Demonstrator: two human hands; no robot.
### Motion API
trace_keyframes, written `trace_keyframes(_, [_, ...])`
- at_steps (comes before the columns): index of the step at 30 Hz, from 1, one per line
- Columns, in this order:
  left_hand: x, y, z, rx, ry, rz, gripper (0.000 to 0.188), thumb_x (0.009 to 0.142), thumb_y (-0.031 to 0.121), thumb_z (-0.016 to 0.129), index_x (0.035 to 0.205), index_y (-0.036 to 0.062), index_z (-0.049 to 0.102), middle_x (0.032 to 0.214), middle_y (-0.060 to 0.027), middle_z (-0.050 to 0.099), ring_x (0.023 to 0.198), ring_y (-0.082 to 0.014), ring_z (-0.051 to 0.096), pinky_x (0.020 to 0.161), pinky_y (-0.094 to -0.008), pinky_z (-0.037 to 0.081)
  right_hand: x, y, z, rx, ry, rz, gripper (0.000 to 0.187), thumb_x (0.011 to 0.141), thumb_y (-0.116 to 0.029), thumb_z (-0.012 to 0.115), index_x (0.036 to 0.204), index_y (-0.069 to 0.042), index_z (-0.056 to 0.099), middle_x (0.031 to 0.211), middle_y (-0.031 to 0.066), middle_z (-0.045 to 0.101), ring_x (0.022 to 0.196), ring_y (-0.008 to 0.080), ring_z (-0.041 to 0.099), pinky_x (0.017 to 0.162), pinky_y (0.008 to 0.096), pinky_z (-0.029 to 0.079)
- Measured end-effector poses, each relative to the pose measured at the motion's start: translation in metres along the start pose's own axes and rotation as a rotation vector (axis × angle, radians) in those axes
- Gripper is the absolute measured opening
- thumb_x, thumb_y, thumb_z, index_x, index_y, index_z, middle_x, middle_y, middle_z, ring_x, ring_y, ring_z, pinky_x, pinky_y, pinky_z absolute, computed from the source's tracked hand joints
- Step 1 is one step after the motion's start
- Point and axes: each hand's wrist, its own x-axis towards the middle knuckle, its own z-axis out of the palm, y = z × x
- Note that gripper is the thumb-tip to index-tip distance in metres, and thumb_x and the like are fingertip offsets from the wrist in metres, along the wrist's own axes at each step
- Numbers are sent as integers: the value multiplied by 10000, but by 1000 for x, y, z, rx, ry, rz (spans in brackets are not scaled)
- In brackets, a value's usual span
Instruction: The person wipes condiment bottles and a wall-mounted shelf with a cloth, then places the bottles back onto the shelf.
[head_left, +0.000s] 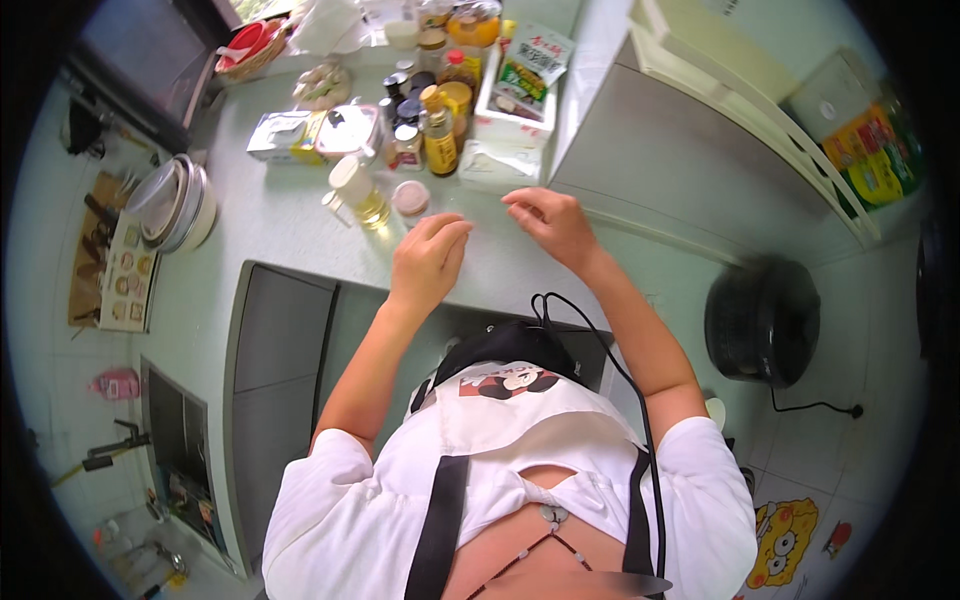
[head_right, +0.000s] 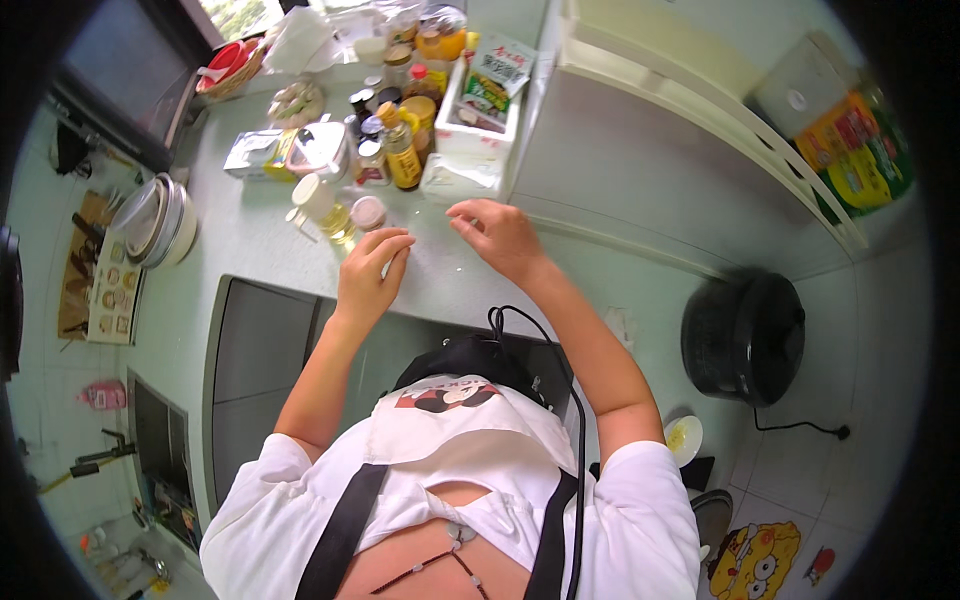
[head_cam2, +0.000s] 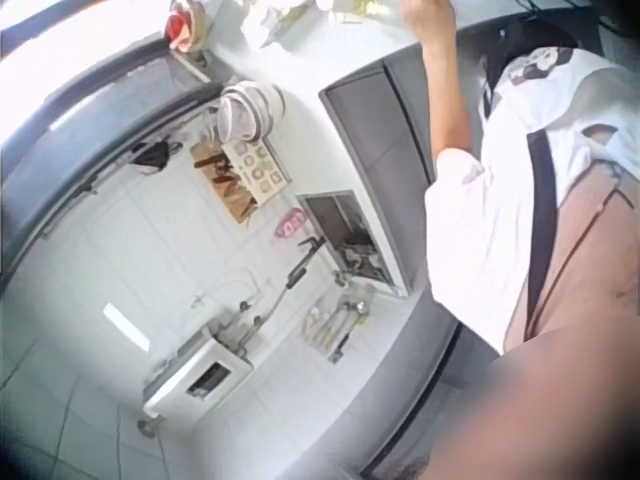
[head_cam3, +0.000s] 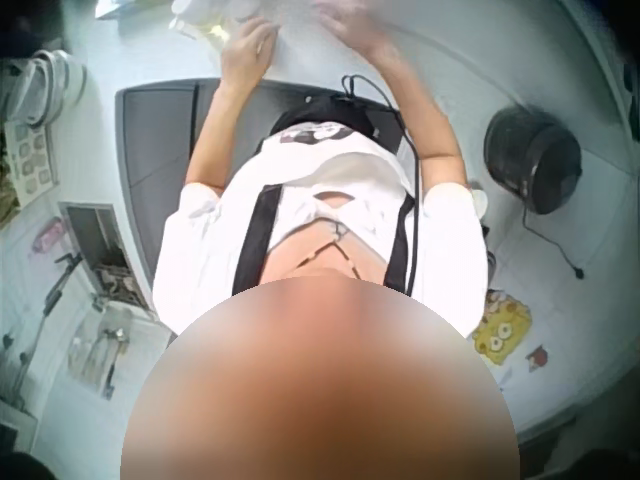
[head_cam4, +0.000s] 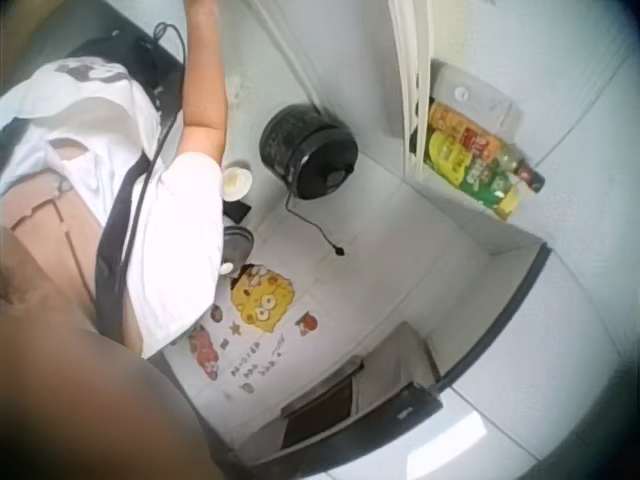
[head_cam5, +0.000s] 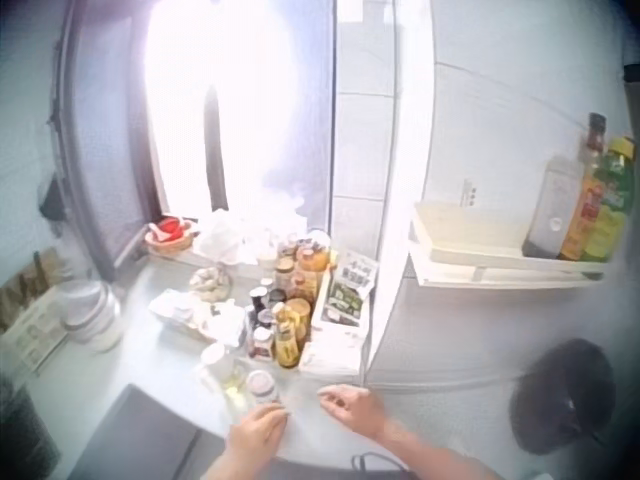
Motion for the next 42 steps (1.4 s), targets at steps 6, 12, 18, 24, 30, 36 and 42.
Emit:
trace_keyframes(6, [-39,-48,-31,126,76,-192,85,819,89,613,884,46,647,920,-86,645,829,-277,616,713,-362,499,23,43,111,62,-189,240,695,711,-235,766,1277,-60,403,1088,134,605,903,225,633,804,344,507])
trace_keyframes(12, [-73,-69,-54,175,101,-332,82,822,89,604,880,48,645,925,-83,641,846,-275,616,722,-366,499,38,60,198,-11,-71,427,841,607,-270,837,1260,-13,374,1202,169,523,1093,276,540,904,381,457])
trace_keyframes(18, [-91,-80,-71,173,100,-389,90,824,93,601,892,52,643,931,-82,637,863,-281,610,729,-370,496,53,65,227,50,64,315,821,569,-282,854,1211,-29,409,1164,168,533,1056,327,552,900,400,452])
trace_keyframes(24, [-73,-82,-72,141,51,-380,134,832,85,603,956,53,644,988,-107,636,912,-294,612,775,-363,491,58,63,205,99,79,248,649,579,-245,844,1099,-37,516,1094,161,564,1034,326,559,877,394,466])
trace_keyframes(30, [-19,-66,-47,-17,47,-219,200,816,50,613,1015,57,634,996,-129,634,919,-296,615,791,-355,485,40,4,109,10,158,59,592,596,-225,831,1085,-19,566,1058,156,566,997,309,570,865,388,471])
trace_keyframes(36, [49,-7,-27,-211,98,97,209,804,5,617,1009,42,638,997,-128,643,897,-289,620,770,-348,490,5,-75,-20,332,127,252,708,614,-148,835,1199,12,468,1142,140,561,1081,227,562,899,325,473])
trace_keyframes(42, [115,68,-24,-406,207,390,231,780,-53,613,999,11,653,998,-143,647,896,-268,625,786,-331,488,-34,-142,-120,439,364,164,766,634,-87,830,1253,15,391,1173,126,569,1085,200,574,936,333,462])
